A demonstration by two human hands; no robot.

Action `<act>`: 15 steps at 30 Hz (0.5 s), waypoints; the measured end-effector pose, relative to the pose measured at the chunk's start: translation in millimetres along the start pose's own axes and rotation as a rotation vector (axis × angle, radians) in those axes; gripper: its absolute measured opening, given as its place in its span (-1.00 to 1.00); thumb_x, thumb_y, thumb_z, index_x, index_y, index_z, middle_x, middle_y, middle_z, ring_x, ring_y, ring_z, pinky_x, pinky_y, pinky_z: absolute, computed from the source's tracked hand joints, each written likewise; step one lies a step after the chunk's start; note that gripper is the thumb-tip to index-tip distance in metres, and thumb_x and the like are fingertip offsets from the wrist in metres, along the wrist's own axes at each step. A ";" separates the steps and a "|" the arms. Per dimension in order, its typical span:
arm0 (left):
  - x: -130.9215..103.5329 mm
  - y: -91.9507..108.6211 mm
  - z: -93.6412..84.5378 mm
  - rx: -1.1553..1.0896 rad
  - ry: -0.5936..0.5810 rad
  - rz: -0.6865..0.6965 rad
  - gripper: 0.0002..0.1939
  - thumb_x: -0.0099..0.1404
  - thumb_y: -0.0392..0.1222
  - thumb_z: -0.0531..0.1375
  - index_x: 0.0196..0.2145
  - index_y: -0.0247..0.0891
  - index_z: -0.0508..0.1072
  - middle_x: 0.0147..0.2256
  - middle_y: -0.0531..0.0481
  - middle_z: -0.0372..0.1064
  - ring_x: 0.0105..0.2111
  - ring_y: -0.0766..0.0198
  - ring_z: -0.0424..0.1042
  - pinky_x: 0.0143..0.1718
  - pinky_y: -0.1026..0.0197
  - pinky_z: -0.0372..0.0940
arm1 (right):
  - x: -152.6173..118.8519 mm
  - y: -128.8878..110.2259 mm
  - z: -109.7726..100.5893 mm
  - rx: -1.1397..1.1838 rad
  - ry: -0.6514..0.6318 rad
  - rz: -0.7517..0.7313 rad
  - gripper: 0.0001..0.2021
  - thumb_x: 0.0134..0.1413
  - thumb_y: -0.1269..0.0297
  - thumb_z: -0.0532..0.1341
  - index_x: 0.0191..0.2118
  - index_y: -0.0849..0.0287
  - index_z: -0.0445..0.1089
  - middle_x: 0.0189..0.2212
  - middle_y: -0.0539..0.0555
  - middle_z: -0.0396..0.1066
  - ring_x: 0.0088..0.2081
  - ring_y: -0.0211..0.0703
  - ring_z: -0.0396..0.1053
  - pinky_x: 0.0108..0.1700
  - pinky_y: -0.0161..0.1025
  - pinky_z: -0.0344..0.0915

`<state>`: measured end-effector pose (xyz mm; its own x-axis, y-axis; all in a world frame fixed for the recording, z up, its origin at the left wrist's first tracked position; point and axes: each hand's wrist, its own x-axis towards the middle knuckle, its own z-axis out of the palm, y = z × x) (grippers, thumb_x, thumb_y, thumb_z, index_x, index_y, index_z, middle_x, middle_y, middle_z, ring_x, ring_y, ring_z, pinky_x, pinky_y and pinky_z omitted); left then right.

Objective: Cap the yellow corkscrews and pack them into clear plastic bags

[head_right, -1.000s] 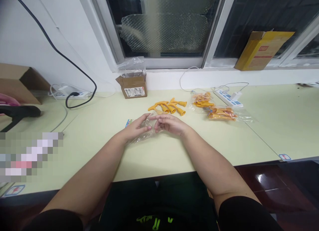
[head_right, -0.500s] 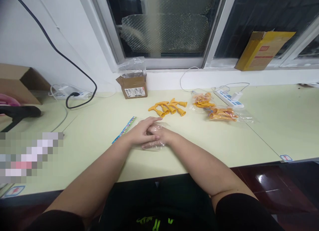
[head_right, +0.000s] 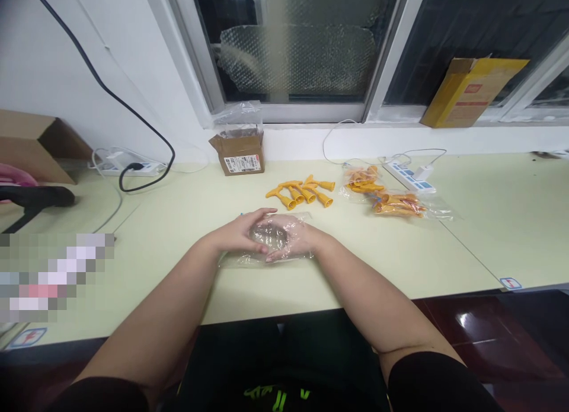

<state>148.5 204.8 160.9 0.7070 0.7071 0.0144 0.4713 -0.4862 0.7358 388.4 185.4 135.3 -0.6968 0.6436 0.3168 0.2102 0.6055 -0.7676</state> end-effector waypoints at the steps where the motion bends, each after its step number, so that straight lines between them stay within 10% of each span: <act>1: 0.2 -0.7 -0.1 -0.002 0.009 0.007 0.10 0.00 0.22 0.49 0.42 -0.02 0.20 0.38 -0.19 0.21 0.32 -0.26 0.27 0.29 -0.23 0.22 | -0.8 -1.3 -1.8 -0.010 0.004 0.007 -0.18 -0.16 0.07 0.58 0.27 -0.01 0.39 0.24 0.19 0.41 0.25 0.23 0.36 0.30 0.17 0.26; 15: 6.0 -23.9 4.9 -0.121 0.230 -0.016 -0.45 0.32 0.22 0.24 0.10 -0.16 0.34 0.07 -0.16 0.44 0.15 -0.04 0.40 0.19 -0.08 0.29 | -16.9 15.6 -48.3 -0.232 0.646 0.055 -0.81 0.19 0.10 0.33 -0.21 0.10 0.53 -0.24 0.14 0.52 -0.17 0.01 0.48 0.03 0.02 0.43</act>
<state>144.1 218.2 140.0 0.5547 0.8192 0.1456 0.4049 -0.4186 0.8129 436.5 206.5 144.9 -0.1475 0.7827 0.6046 0.4255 0.6021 -0.6756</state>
